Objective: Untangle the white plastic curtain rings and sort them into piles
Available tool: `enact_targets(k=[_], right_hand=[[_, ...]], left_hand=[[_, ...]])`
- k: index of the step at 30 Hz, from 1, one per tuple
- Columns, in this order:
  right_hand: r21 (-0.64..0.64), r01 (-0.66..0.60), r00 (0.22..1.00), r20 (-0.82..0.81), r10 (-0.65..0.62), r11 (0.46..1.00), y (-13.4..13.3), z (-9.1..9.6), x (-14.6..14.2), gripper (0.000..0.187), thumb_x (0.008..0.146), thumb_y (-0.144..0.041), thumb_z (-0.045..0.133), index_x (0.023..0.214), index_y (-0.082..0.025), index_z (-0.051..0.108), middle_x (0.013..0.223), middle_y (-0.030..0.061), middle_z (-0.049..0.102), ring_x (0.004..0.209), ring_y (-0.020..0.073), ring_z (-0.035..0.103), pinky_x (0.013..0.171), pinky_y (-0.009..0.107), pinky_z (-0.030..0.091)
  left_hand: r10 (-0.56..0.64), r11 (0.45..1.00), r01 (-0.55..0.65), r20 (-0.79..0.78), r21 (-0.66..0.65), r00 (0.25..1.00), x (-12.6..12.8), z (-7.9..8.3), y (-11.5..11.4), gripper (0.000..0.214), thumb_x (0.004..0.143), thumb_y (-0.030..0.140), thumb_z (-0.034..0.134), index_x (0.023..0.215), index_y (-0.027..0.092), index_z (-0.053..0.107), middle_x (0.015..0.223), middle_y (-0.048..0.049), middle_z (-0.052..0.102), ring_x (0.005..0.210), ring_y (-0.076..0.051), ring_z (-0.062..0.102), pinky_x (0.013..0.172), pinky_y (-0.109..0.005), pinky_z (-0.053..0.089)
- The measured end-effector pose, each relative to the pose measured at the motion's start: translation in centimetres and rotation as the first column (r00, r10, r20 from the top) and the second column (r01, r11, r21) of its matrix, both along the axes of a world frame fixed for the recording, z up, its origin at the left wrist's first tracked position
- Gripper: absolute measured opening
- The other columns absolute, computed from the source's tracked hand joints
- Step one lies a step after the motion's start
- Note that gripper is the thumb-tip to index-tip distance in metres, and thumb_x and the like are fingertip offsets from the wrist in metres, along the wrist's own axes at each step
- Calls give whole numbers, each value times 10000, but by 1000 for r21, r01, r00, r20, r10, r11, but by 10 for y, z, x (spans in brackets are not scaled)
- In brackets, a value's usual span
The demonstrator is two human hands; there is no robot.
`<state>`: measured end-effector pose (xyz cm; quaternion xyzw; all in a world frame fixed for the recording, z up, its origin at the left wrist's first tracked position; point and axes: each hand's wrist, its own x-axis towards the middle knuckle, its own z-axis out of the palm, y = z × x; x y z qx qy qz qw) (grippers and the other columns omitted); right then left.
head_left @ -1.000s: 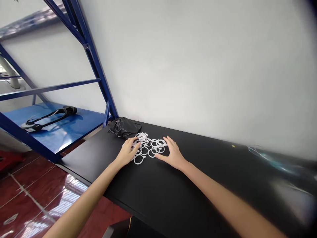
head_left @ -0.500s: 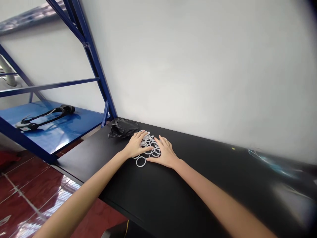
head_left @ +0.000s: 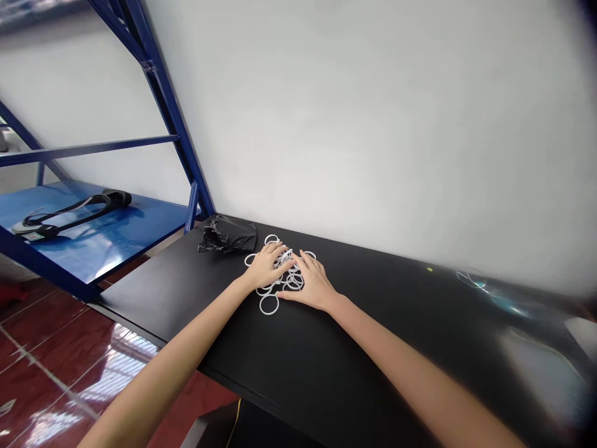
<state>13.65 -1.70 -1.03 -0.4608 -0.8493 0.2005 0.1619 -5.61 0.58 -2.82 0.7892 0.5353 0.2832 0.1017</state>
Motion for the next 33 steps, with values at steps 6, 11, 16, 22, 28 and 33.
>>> enact_targets(k=[6,11,16,22,28,33], right_hand=[[-9,36,999,-33,-36,999,-20,-7,37,1012,706,-699,650,1512,-208,285,1590,159,253,1475,325,195,1169,518,202],[24,133,990,-57,-131,991,-45,-10,82,892,743,-592,681,1482,-228,339,1571,157,300,1461,332,245,1158,541,229],[40,283,954,-114,-277,958,-59,-11,119,741,776,-526,672,1411,-229,431,1546,152,348,1434,337,304,1144,549,264],[53,318,931,-208,-301,947,-66,-3,133,616,775,-419,681,1340,-255,500,1382,112,545,1294,331,488,1080,534,371],[76,309,928,-245,-283,948,-72,2,127,486,787,-304,613,1264,-224,558,1273,106,618,1200,314,557,1048,513,408],[54,307,920,-273,-282,950,-71,0,127,498,757,-248,585,1255,-228,573,1278,101,619,1205,312,559,1039,506,427]], left_hand=[[-107,994,107,5,10,994,38,2,-17,555,916,538,486,1290,135,563,1420,-173,501,1343,-324,423,1103,-510,363],[-207,978,207,17,-21,978,88,6,-29,553,901,542,508,1300,161,546,1448,-171,469,1362,-340,396,1102,-537,355],[-246,962,254,86,-103,965,135,11,-40,512,927,516,469,1322,192,510,1474,-149,443,1394,-321,356,1138,-553,279],[-299,941,312,111,-133,948,129,34,-47,403,949,498,439,1237,246,563,1274,-78,624,1251,-282,511,1158,-607,164],[-316,930,342,181,-132,931,72,64,-31,563,747,599,681,1169,230,623,1113,-71,664,1088,-266,582,984,-428,451],[-463,831,433,-1,-350,886,48,48,-28,1157,424,649,830,1446,326,396,1502,-126,405,1386,-405,347,1026,-520,415]])
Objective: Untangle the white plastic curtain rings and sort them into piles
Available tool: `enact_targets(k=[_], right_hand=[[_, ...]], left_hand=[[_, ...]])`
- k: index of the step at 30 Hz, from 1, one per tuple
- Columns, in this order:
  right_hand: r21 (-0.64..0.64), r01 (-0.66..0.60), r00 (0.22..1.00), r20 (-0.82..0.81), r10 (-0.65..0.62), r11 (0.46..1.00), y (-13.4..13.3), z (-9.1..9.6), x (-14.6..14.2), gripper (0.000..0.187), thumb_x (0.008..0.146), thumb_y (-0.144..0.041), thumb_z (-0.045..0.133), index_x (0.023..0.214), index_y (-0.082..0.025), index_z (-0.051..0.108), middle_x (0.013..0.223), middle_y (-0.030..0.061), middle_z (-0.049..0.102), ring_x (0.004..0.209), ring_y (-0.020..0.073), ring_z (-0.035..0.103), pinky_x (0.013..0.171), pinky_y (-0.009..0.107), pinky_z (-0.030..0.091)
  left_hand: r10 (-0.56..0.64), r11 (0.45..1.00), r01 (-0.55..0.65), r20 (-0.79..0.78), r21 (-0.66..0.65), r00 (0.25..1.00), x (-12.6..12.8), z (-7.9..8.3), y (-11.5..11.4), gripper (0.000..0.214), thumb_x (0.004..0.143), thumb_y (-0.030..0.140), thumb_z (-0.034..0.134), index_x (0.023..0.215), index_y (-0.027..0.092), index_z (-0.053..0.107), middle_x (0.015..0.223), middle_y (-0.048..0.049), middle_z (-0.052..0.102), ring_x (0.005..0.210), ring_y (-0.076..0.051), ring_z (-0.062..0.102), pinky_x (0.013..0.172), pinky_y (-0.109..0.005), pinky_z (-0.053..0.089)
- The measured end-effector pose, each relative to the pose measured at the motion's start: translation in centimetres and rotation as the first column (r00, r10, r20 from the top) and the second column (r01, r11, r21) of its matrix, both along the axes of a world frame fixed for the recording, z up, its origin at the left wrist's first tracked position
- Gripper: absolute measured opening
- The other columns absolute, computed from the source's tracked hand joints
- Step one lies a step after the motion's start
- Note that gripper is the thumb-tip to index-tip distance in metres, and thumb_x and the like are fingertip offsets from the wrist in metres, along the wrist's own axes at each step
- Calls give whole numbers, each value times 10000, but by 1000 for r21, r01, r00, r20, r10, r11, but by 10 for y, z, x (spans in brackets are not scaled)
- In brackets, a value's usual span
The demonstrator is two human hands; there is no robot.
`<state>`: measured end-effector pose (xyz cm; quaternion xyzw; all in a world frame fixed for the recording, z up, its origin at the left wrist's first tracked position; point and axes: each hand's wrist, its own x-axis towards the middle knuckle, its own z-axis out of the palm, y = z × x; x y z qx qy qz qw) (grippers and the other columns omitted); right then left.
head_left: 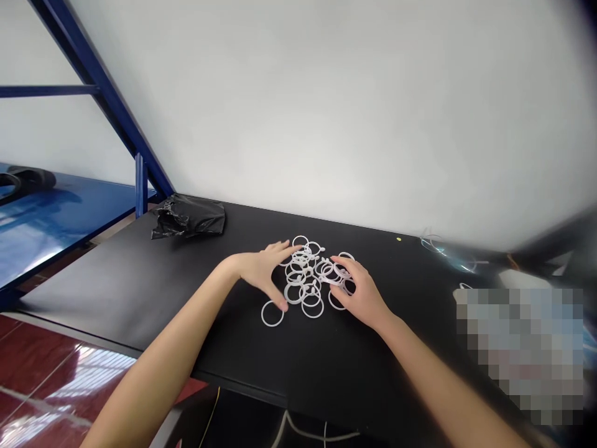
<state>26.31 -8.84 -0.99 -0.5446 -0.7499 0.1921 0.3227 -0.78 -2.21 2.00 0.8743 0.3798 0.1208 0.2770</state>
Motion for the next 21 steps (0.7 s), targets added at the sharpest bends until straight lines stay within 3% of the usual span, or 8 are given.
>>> enact_targets(k=[3,7,11,16,21], right_hand=[[-2,6,1000,-12,-6,1000,0,0,1,493,758,-247,580,1250,-231,580,1284,98,619,1207,313,562,1031,509,436],[3,11,1000,-16,-11,1000,0,1,0,470,769,-243,582,1239,-223,586,1282,103,621,1196,313,573,1005,498,463],[20,14,999,-33,-13,1000,1,1,0,402,795,-239,576,1194,-212,608,1252,106,637,1165,301,596,980,467,483],[32,81,994,-76,-78,996,2,1,2,335,806,-260,599,1137,-220,639,1177,91,673,1089,285,634,951,451,498],[82,109,982,-166,-94,991,3,2,4,239,814,-242,595,1037,-226,677,1123,80,700,1095,271,641,971,429,490]], left_hand=[[-35,999,34,-72,-18,997,0,-16,-2,1239,398,654,826,1484,344,318,1569,-122,296,1443,-431,222,1066,-563,357],[2,1000,-3,-63,-7,998,11,-20,-4,1108,517,655,793,1477,338,340,1572,-109,294,1456,-435,177,1107,-628,258],[54,998,-55,-30,-4,998,26,-16,-6,949,636,658,737,1442,275,416,1534,-123,365,1439,-412,241,1130,-598,250],[9,998,-17,117,61,993,37,-18,-10,749,729,597,710,1370,273,497,1387,-96,538,1298,-330,459,1076,-481,379],[19,994,-39,196,102,980,48,-27,-16,674,780,561,687,1353,252,509,1362,-96,553,1241,-304,503,1058,-441,401]])
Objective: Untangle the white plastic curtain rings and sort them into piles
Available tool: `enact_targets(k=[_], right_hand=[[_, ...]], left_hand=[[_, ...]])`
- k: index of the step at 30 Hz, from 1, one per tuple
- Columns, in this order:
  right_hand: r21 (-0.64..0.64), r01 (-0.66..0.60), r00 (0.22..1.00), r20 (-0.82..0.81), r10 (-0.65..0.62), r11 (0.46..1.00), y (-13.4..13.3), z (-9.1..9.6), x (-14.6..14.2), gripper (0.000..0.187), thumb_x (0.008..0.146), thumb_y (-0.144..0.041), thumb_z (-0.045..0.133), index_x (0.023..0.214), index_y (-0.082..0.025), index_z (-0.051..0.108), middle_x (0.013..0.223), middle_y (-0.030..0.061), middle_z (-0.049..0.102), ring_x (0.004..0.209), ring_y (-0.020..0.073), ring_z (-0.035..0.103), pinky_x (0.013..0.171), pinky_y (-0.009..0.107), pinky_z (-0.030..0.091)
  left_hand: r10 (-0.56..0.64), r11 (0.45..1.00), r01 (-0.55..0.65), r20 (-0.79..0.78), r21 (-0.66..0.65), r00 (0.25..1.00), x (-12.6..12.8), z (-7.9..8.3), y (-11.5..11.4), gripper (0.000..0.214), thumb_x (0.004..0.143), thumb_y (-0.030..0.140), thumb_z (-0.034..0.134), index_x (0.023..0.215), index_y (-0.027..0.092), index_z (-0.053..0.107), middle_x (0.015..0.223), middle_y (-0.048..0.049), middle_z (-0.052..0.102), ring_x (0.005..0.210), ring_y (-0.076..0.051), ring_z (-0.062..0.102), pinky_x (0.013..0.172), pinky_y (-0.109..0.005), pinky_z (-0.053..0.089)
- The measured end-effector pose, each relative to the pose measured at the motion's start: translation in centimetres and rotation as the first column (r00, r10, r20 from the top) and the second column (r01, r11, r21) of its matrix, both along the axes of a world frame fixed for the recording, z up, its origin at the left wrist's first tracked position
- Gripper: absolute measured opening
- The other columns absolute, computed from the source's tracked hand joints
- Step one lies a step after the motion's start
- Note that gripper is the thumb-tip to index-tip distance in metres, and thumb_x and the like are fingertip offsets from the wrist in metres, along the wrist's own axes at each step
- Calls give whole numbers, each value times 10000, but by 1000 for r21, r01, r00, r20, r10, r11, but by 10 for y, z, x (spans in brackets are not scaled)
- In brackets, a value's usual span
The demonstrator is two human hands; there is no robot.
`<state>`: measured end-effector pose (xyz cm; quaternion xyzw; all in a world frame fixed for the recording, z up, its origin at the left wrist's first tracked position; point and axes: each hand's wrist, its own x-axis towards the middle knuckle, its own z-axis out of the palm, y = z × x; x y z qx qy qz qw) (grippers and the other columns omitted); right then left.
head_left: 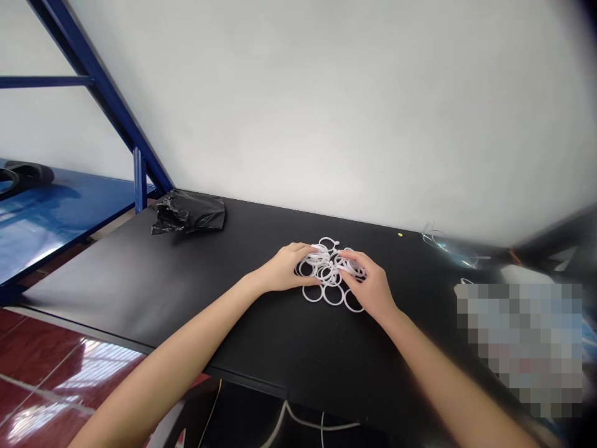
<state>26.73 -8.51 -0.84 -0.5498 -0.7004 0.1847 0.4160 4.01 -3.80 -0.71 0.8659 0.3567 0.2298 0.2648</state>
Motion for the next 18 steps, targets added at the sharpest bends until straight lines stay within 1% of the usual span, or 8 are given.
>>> enact_targets(k=[3,7,9,12,18], right_hand=[[62,7,999,-49,-4,998,2,-1,1,170,804,-221,604,950,-222,691,1105,80,708,1084,268,651,978,432,488],[113,43,992,-121,-29,993,3,-3,2,115,777,-194,626,871,-214,689,1015,72,728,1000,263,682,918,428,516],[111,60,989,-142,-44,992,3,-3,2,120,773,-178,622,866,-211,689,978,66,732,965,255,690,889,413,525],[88,76,986,-157,-62,993,2,-3,2,120,768,-173,622,862,-206,689,952,63,737,932,248,695,860,397,532],[33,102,986,-136,-97,994,2,-4,2,183,743,-181,636,913,-201,700,946,71,746,913,259,700,820,402,551]], left_hand=[[18,998,-21,42,66,999,8,-6,-3,616,815,538,664,1336,244,518,1341,-105,567,1223,-297,521,1058,-439,397],[6,994,-15,84,111,996,13,-9,-4,486,852,459,655,1268,228,552,1233,-95,628,1098,-257,593,986,-403,448],[15,993,-26,91,119,996,13,-9,-3,435,857,439,657,1221,217,572,1184,-88,651,1058,-247,609,969,-398,454],[38,992,-47,76,120,996,13,-10,-3,414,853,435,663,1191,210,579,1158,-79,664,1062,-247,608,998,-416,426],[74,989,-78,43,126,996,12,-9,-5,397,898,425,607,1226,205,565,1168,-77,670,1079,-245,602,1078,-471,353]])
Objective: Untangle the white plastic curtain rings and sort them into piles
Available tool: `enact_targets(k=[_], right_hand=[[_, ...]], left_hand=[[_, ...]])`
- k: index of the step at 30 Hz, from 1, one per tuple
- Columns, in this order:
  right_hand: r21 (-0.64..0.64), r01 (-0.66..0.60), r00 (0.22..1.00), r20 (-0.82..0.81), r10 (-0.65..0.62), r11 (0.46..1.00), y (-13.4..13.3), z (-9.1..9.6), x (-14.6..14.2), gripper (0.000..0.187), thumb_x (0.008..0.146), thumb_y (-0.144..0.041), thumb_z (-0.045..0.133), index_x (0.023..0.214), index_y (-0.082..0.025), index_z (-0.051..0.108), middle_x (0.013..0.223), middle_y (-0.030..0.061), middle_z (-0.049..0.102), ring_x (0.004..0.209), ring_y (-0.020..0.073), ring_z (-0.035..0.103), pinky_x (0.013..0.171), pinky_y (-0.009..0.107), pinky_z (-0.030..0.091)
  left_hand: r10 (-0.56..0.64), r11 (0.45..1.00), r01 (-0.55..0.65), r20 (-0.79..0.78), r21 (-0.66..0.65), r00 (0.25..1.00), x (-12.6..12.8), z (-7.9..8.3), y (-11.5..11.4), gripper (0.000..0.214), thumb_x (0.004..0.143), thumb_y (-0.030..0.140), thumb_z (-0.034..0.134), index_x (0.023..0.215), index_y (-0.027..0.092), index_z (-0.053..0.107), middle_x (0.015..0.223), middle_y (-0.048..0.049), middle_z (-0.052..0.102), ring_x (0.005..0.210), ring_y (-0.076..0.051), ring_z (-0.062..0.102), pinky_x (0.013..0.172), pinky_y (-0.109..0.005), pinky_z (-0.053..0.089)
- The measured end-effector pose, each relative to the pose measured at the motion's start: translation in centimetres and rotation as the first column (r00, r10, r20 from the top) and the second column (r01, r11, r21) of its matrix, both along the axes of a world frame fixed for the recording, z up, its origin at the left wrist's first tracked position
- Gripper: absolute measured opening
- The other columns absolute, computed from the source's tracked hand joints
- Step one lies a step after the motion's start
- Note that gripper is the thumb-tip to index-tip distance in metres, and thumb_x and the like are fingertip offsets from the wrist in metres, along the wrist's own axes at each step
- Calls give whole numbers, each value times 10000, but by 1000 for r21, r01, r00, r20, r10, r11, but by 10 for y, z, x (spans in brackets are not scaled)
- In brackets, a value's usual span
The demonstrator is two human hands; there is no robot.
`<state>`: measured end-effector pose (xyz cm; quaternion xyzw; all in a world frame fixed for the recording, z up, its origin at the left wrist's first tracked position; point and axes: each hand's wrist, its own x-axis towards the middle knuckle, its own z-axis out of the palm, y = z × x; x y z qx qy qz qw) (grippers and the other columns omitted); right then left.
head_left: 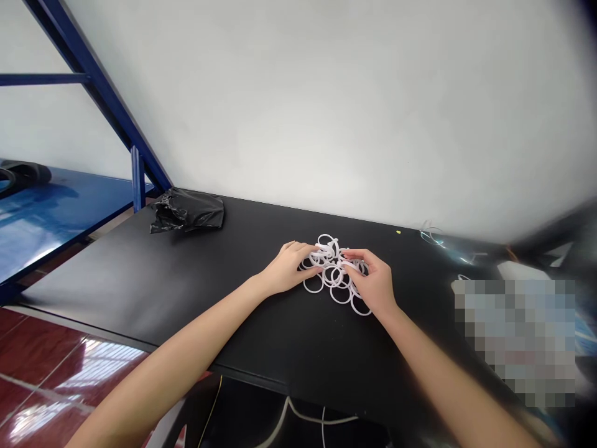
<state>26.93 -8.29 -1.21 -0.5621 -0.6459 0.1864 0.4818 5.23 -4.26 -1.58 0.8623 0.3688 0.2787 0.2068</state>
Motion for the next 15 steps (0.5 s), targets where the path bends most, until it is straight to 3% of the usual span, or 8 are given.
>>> enact_targets(k=[7,15], right_hand=[[17,-22,998,58,21,1000,3,-2,-1,168,758,-201,636,915,-195,694,930,77,745,906,260,704,809,396,551],[49,9,998,67,-13,999,3,-2,0,190,744,-156,609,907,-203,694,818,37,727,796,219,691,777,368,535]], left_hand=[[-41,998,40,-22,-45,999,1,6,-5,345,973,366,481,1287,234,534,1243,-87,634,1175,-231,575,1149,-553,233],[-59,998,60,58,-6,997,2,3,-4,188,932,322,555,1089,225,589,1134,-45,666,1087,-203,609,1158,-512,224]])
